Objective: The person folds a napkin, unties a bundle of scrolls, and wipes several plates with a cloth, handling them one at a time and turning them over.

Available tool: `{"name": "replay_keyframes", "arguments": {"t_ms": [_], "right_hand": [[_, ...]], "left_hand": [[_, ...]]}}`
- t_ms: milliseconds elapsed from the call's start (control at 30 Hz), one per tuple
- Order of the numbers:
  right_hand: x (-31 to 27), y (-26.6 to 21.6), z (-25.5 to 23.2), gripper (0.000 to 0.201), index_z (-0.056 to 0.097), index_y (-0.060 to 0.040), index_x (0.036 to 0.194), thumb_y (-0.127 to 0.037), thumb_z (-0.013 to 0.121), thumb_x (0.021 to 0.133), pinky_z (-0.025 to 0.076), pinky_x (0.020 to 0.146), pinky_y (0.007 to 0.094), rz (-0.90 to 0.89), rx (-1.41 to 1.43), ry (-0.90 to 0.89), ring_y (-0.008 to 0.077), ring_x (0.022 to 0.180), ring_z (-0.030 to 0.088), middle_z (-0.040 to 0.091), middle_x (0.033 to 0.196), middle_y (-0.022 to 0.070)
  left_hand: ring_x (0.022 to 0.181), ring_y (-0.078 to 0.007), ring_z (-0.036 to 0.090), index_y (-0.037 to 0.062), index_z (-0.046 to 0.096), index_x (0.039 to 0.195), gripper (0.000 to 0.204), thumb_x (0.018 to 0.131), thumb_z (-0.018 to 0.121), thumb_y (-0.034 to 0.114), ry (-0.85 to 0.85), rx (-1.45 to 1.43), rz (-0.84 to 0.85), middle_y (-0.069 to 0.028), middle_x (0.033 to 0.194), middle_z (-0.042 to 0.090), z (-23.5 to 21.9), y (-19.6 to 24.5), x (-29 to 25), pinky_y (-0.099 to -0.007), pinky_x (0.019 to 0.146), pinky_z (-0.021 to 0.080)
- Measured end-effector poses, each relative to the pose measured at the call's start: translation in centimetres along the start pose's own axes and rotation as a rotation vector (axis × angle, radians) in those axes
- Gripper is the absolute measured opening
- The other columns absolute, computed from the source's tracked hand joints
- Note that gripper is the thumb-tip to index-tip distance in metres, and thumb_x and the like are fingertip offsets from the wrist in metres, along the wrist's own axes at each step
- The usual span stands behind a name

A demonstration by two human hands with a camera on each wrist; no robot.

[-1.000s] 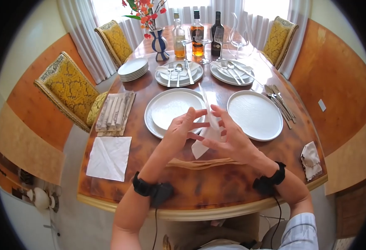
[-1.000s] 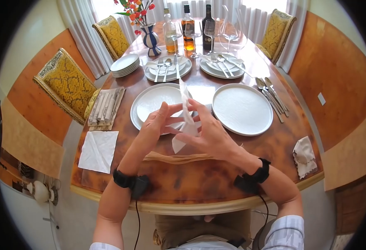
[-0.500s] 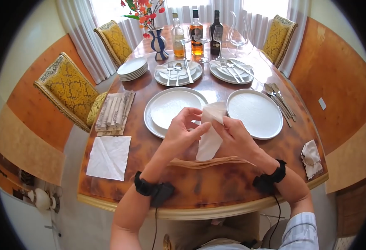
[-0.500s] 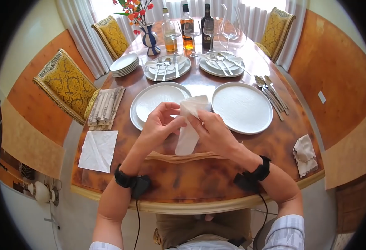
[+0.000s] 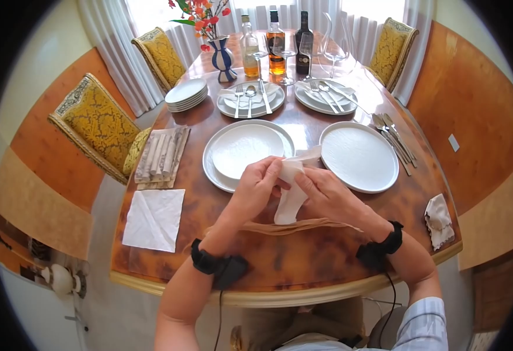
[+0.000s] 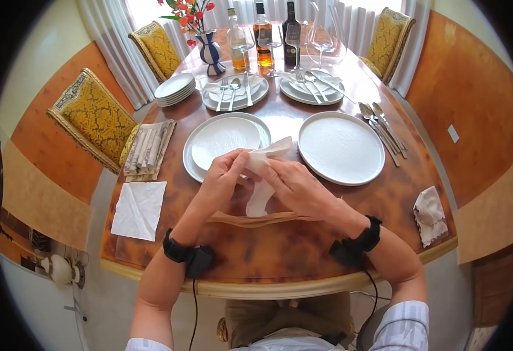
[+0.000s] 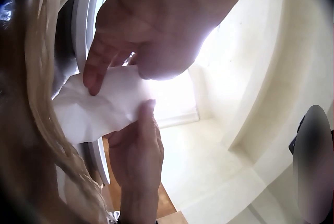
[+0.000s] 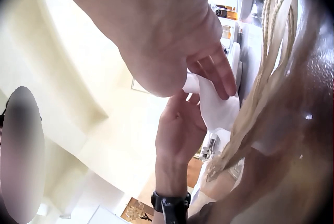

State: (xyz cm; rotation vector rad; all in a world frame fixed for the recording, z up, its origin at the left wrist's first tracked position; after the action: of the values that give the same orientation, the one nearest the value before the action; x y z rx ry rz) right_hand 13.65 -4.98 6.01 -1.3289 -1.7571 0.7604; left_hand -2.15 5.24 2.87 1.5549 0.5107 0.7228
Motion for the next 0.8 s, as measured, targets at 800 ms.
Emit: {"name": "replay_keyframes", "arguments": {"t_ms": [800], "right_hand": [[0.5,1.8,-0.1,0.034,0.067,0.0032,0.108,-0.028,0.053,0.11,0.05,0.067,0.0417,-0.027,-0.017,0.14,0.0292,0.07,0.064,0.067,0.082,0.0191]], "left_hand": [[0.092,-0.0107,0.069,-0.0011,0.062,0.13,0.031,0.104,0.063,0.017,-0.002,0.078,0.025,-0.0074,0.111,0.074,-0.7,0.8,-0.1,-0.0243,0.075,0.056]]}}
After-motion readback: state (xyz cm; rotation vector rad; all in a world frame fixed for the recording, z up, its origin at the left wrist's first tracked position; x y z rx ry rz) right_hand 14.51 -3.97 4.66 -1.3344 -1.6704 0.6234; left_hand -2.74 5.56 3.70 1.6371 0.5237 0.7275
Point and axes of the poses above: each hand's wrist, its own x-axis towards the middle knuckle, its own z-axis out of the palm, y = z × x, the point moved 3 cm from there along x, towards the middle knuckle
